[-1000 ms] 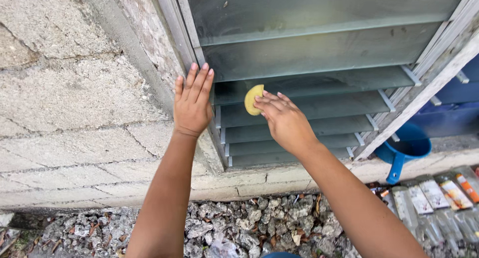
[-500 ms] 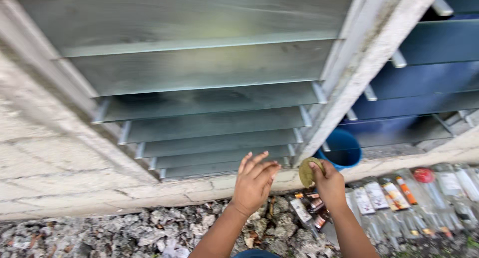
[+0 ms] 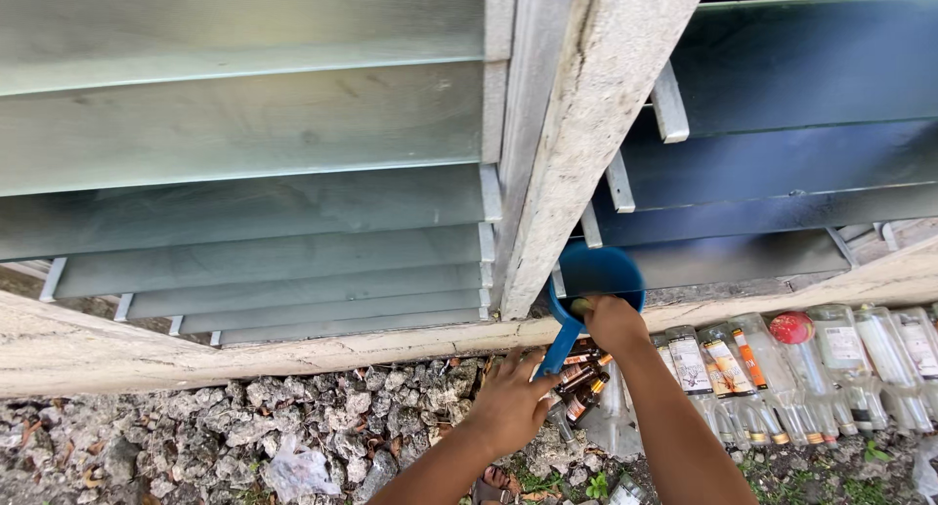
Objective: The person closes the louvered window slats by hand, dips a sponge into a bucket of water, and wipes the glass window panes with the sponge.
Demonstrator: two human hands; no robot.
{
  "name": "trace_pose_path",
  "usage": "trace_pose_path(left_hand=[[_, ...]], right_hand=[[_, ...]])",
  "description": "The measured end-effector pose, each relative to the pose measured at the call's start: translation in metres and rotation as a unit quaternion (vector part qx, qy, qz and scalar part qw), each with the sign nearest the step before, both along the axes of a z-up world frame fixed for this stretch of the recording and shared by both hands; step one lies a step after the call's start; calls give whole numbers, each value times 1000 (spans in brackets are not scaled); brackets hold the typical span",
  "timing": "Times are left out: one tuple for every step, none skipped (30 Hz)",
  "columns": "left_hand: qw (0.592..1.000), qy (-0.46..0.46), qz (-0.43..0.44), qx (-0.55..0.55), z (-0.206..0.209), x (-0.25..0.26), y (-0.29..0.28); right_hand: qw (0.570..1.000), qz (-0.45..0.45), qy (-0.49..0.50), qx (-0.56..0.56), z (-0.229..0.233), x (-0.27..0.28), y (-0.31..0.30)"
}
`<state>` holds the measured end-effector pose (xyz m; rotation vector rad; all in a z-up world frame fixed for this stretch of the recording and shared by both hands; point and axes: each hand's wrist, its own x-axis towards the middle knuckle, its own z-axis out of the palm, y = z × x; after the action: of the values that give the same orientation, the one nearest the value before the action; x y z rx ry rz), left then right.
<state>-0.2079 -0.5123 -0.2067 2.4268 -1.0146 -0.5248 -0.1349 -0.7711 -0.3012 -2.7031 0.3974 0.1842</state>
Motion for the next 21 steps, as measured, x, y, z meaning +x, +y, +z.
trace_pose_path(left_hand=[[995,83,35,34,-1,-2,-6],[995,81,38,36,-3,-1,-11],[982,168,82,18,-6,-5,-15],[959,254,125,-1,-10,-9,-18],[959,253,129,0,-16,-15,-20],[959,247,137,-33,-22,-18,-23],[958,240,144,-66,-27,-19,-25],[957,239,148,-67,-32,-20,-26],[960,236,143,-54,-35,-21,-26],[962,232,138,-40,-37,-21,-26],[962,230,141,-40,-39,-20,-26],[959,239,144,-39,-39,-20,-26],[957,248,147,-38,-39,-21,-26],[956,250,149,-38,-39,-22,-26],[960,232,147,-46,-39,-23,-26],[965,212,143,-56,-38,-21,-27],[965,211,144,-57,-37,-21,-27],[962,228,144,-42,-35,-22,-27],[958,245,144,-26,-34,-21,-28],[957,248,146,-27,-34,-23,-28],[960,237,145,-29,-33,-23,-29]], right_hand=[[996,-17,91,14,-9,8,-6],[996,-14,90,16,-21,18,-13],[991,70,114,-4,-39,31,-20],[978,155,136,-24,-61,45,-26],[978,158,135,-23,-85,57,-30],[966,192,149,-93,-101,68,-30],[947,225,160,-162,-115,76,-32],[947,228,159,-163,-125,80,-34],[959,211,119,-150,-131,82,-35],[968,193,78,-136,-133,85,-34],[968,196,76,-136,-130,89,-35],[982,164,79,-58,-125,90,-37],[988,129,82,20,-120,89,-39],[988,131,84,20,-114,84,-41],[977,44,109,177,-107,79,-42],[935,-45,128,327,-94,76,-42],[936,-43,127,326,-85,71,-41],[945,-24,124,301,-79,71,-40],[957,9,115,265,-79,74,-40],[972,78,99,199,-85,74,-39],[977,173,65,111,-92,76,-38]])
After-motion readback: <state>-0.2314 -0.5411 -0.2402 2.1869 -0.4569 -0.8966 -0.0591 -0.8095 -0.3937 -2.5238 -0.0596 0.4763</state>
